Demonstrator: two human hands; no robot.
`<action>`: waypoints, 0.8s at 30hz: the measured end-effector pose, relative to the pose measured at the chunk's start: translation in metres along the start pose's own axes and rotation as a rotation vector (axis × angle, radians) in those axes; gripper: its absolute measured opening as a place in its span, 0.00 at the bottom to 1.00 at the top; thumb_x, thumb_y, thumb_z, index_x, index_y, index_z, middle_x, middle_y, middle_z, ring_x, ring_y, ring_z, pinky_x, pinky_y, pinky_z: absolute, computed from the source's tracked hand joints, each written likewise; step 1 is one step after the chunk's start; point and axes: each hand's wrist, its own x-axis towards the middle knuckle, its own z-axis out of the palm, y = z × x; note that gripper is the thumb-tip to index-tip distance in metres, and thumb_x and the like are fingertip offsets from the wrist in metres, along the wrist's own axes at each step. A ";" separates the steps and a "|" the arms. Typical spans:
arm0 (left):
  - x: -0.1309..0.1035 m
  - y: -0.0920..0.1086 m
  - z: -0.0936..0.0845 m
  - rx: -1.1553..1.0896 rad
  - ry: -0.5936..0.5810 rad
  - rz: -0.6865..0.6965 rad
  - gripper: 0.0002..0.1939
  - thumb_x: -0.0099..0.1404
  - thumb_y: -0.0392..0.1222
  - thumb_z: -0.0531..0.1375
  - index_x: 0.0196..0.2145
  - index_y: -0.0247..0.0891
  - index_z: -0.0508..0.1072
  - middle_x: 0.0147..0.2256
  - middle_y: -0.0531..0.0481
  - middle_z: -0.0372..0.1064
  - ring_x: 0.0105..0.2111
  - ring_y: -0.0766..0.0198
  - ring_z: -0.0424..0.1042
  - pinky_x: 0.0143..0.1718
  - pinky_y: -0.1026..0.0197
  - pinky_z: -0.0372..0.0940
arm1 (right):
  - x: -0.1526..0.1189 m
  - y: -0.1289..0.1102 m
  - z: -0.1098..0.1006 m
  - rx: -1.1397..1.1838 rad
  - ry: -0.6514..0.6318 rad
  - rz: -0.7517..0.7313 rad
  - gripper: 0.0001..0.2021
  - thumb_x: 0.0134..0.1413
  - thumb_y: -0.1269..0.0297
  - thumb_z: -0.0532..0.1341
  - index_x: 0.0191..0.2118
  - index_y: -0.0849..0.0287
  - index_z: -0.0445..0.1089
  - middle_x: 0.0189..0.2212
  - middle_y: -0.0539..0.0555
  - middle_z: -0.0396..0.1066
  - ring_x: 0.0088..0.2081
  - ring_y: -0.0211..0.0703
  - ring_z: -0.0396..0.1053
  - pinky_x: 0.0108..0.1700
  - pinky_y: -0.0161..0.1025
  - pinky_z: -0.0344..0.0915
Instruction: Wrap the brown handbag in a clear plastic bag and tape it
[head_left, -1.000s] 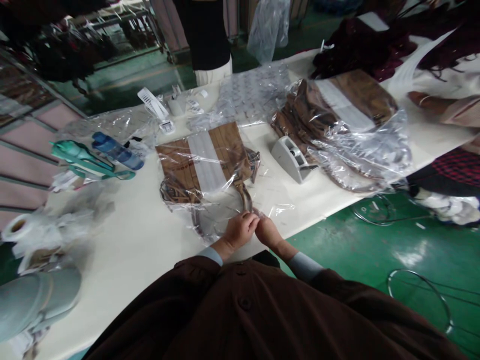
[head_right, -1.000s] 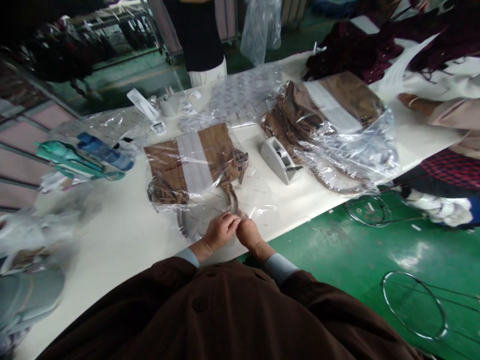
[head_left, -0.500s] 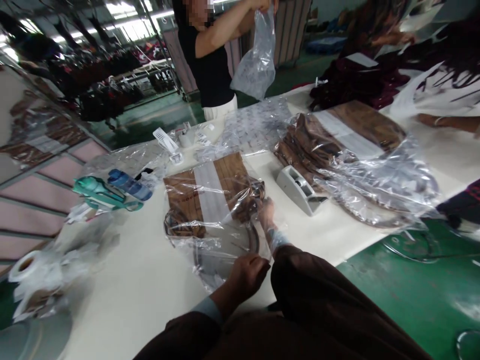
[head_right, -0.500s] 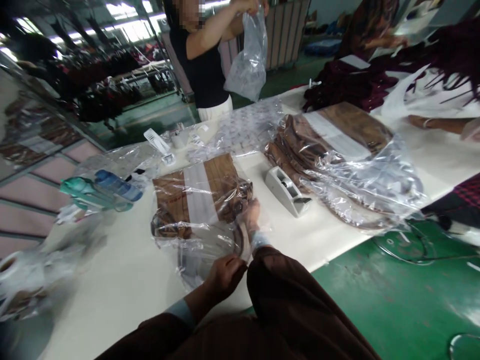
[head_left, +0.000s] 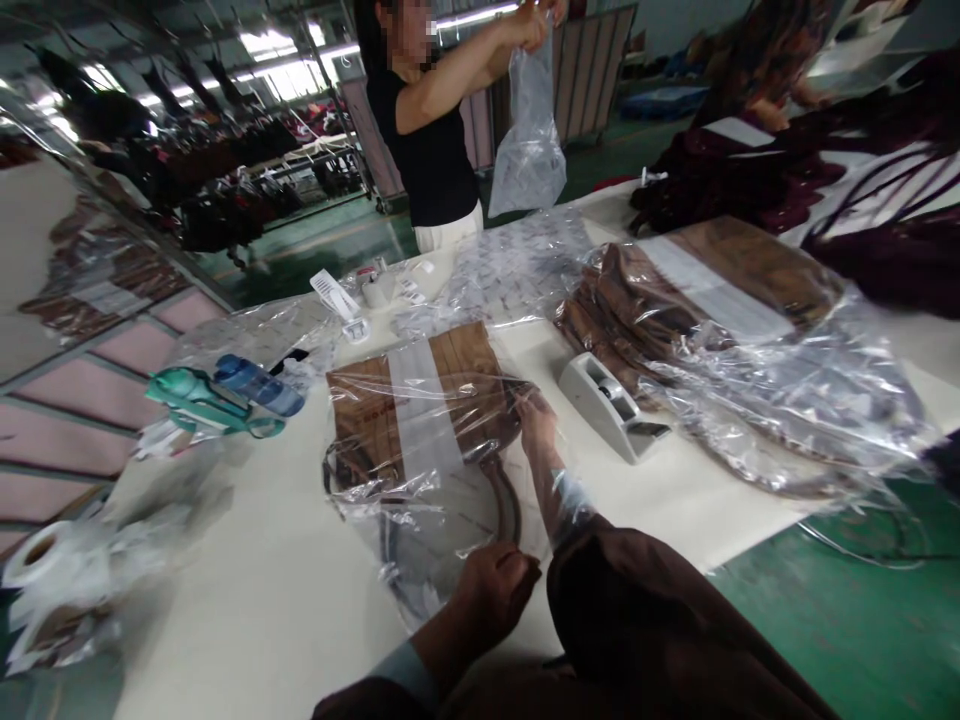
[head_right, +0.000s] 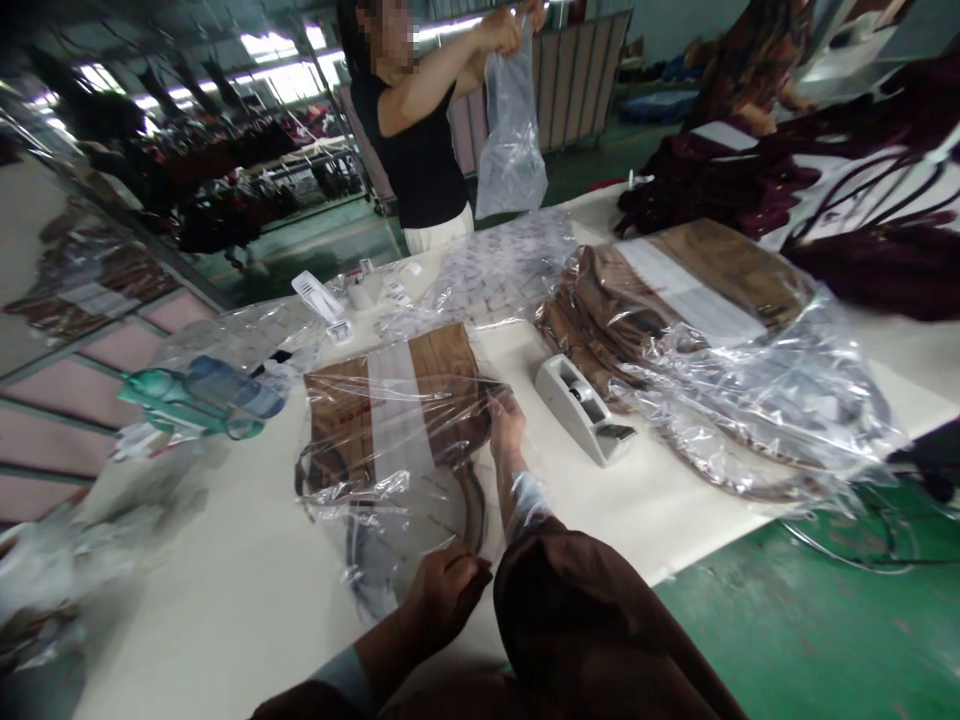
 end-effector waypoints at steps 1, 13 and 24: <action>0.000 0.000 0.001 0.008 0.011 -0.005 0.10 0.67 0.41 0.50 0.31 0.40 0.68 0.25 0.47 0.68 0.25 0.63 0.68 0.25 0.62 0.62 | 0.001 -0.003 0.002 -0.066 -0.015 -0.032 0.21 0.57 0.62 0.45 0.52 0.62 0.63 0.41 0.59 0.71 0.41 0.44 0.69 0.41 0.40 0.65; -0.008 0.001 0.011 0.126 -0.049 0.009 0.11 0.67 0.40 0.49 0.29 0.39 0.68 0.24 0.49 0.66 0.24 0.65 0.66 0.23 0.64 0.58 | -0.026 0.001 -0.007 -0.799 -0.097 -0.210 0.19 0.59 0.64 0.48 0.52 0.64 0.65 0.53 0.66 0.62 0.57 0.56 0.56 0.57 0.57 0.49; -0.012 0.001 0.018 0.128 -0.431 -0.082 0.10 0.66 0.40 0.52 0.33 0.38 0.72 0.30 0.48 0.70 0.32 0.62 0.70 0.33 0.63 0.64 | -0.196 0.057 -0.136 -1.134 -0.336 -0.599 0.18 0.57 0.68 0.51 0.52 0.58 0.66 0.58 0.61 0.59 0.60 0.55 0.53 0.55 0.54 0.55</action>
